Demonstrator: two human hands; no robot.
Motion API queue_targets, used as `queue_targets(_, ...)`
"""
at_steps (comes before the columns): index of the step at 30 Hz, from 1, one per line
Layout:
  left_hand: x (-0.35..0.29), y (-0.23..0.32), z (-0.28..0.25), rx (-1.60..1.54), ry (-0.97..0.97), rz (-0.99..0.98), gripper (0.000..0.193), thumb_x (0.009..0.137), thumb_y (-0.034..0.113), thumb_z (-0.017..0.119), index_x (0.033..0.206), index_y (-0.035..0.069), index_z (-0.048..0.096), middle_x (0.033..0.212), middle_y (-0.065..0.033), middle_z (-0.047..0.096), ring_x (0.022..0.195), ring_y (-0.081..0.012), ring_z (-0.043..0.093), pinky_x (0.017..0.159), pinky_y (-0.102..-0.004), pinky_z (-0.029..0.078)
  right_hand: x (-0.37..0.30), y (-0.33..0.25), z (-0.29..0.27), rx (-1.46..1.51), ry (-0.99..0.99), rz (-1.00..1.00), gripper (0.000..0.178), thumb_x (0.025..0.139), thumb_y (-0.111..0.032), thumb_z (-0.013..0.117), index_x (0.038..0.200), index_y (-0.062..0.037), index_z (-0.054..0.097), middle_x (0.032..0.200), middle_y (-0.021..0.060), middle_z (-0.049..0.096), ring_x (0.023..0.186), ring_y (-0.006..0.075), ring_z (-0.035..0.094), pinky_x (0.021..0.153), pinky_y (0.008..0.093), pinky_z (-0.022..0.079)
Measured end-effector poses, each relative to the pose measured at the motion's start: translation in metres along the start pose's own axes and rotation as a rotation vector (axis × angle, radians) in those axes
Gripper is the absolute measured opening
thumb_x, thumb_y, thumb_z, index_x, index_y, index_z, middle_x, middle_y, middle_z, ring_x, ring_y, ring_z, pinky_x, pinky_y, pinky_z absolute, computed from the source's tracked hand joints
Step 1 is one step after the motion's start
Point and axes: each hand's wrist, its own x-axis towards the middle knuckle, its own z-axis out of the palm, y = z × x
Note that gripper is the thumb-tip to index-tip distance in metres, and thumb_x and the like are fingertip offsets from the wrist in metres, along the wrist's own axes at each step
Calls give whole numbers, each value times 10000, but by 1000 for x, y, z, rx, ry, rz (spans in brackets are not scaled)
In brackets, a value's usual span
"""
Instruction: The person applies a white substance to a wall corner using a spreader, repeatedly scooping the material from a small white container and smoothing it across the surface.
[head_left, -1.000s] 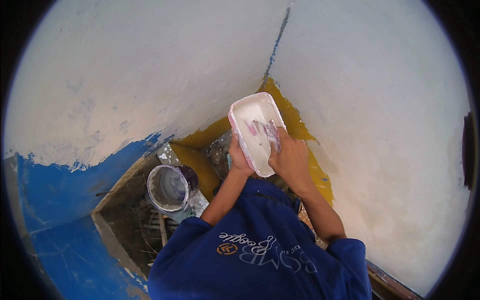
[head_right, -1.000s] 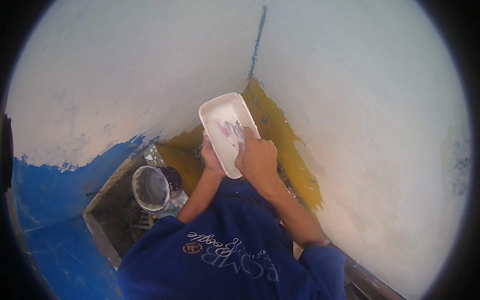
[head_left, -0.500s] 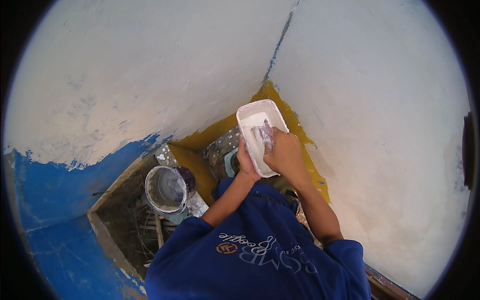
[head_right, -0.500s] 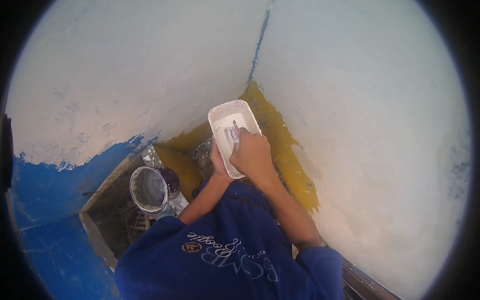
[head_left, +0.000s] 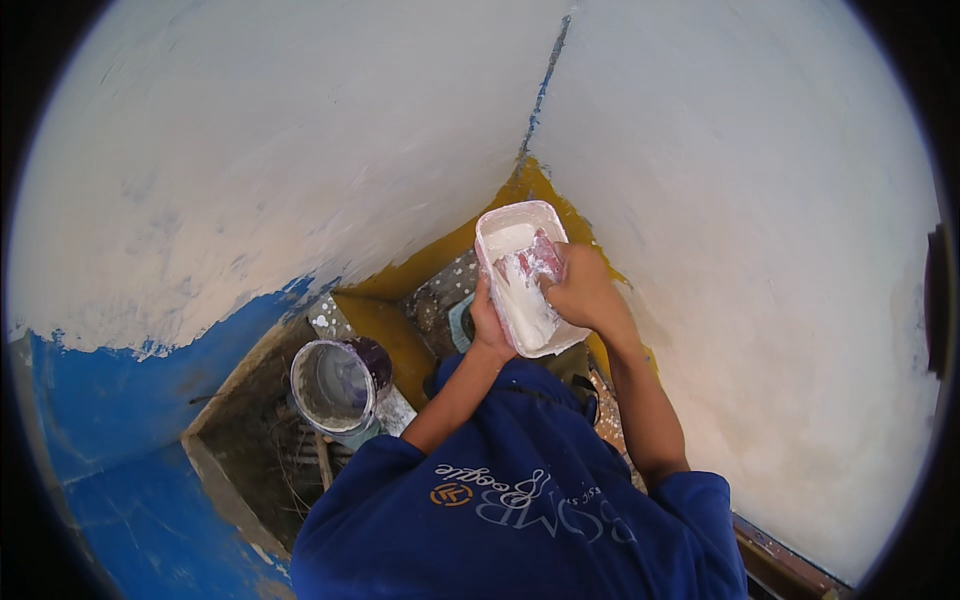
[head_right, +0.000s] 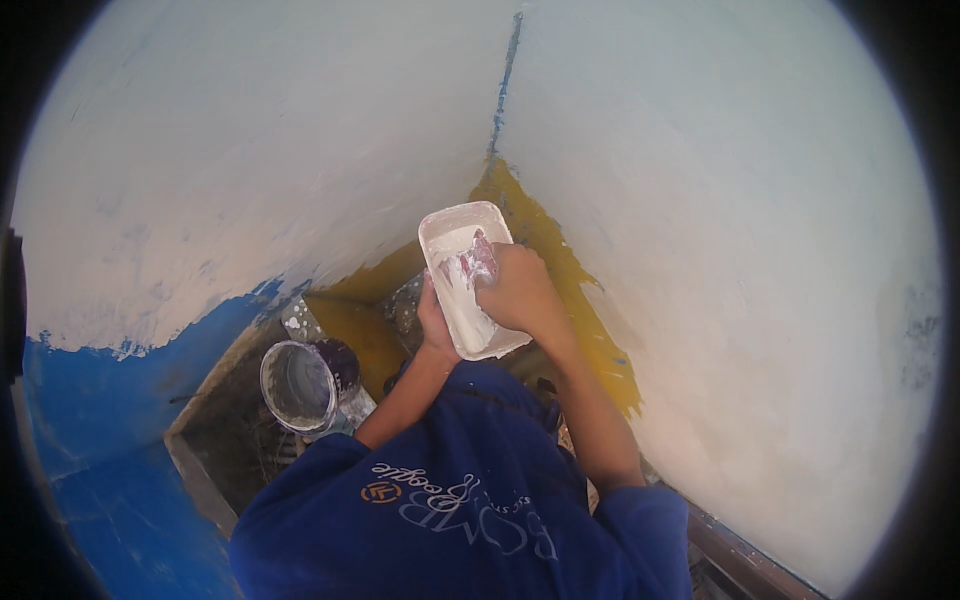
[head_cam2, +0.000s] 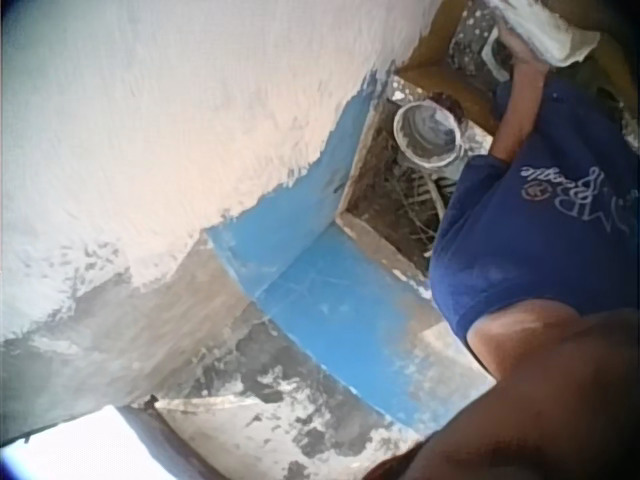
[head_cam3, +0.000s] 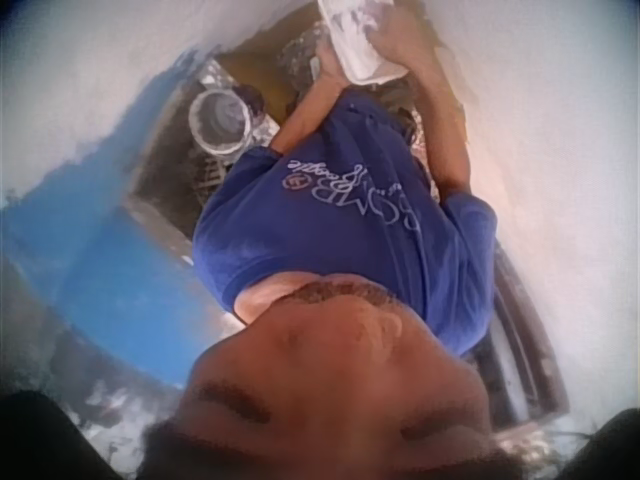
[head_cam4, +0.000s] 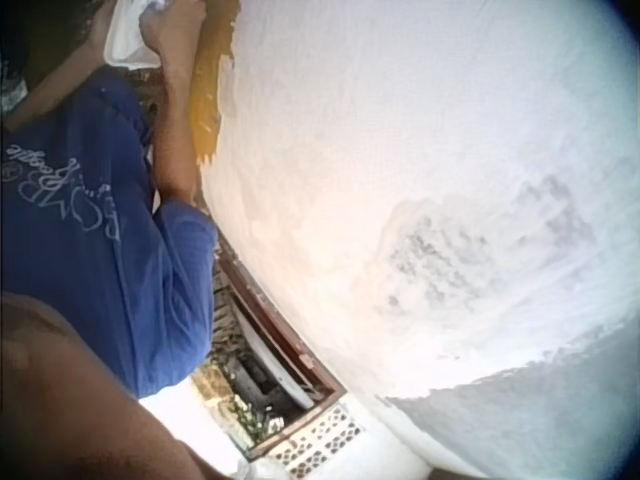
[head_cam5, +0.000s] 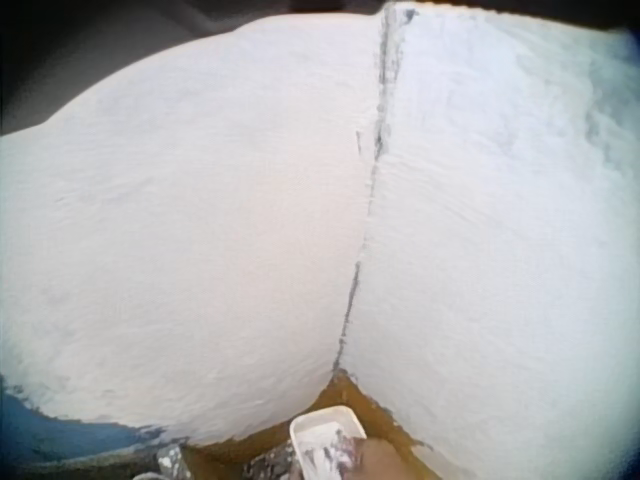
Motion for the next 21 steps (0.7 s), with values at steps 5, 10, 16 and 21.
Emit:
queue_targets(5,-1,-6,-2,14,-17,-46,632,999,528,322,1451,93,392,1407,-146,494,1265,-323,506,1069,-485,413,10,17,-14,111,-101,74,224,724,-82,654,887,71,658,747,205,666,717,288,659,698,391,498)
queue_targets(10,10,-6,-6,0,-27,-65,669,980,518,381,1482,77,333,1447,-162,452,1304,-350,469,1102,-499,375,27,38,-18,187,-236,149,190,705,-55,636,845,69,671,718,68,650,666,133,604,634,322,486)
queue_targets(16,21,-5,-2,17,-29,-29,661,981,505,393,1477,72,338,1430,-178,462,1286,-369,479,1086,-504,390,18,75,-33,639,-362,292,230,728,-25,641,922,84,700,815,91,702,697,129,653,636,279,524)
queue_targets(21,17,-8,-18,41,-36,-51,670,975,537,397,1496,128,296,1418,-163,455,1275,-368,487,1053,-538,420,-14,103,-37,1169,-382,219,348,761,-37,670,1066,129,655,979,167,720,812,201,717,767,301,584)
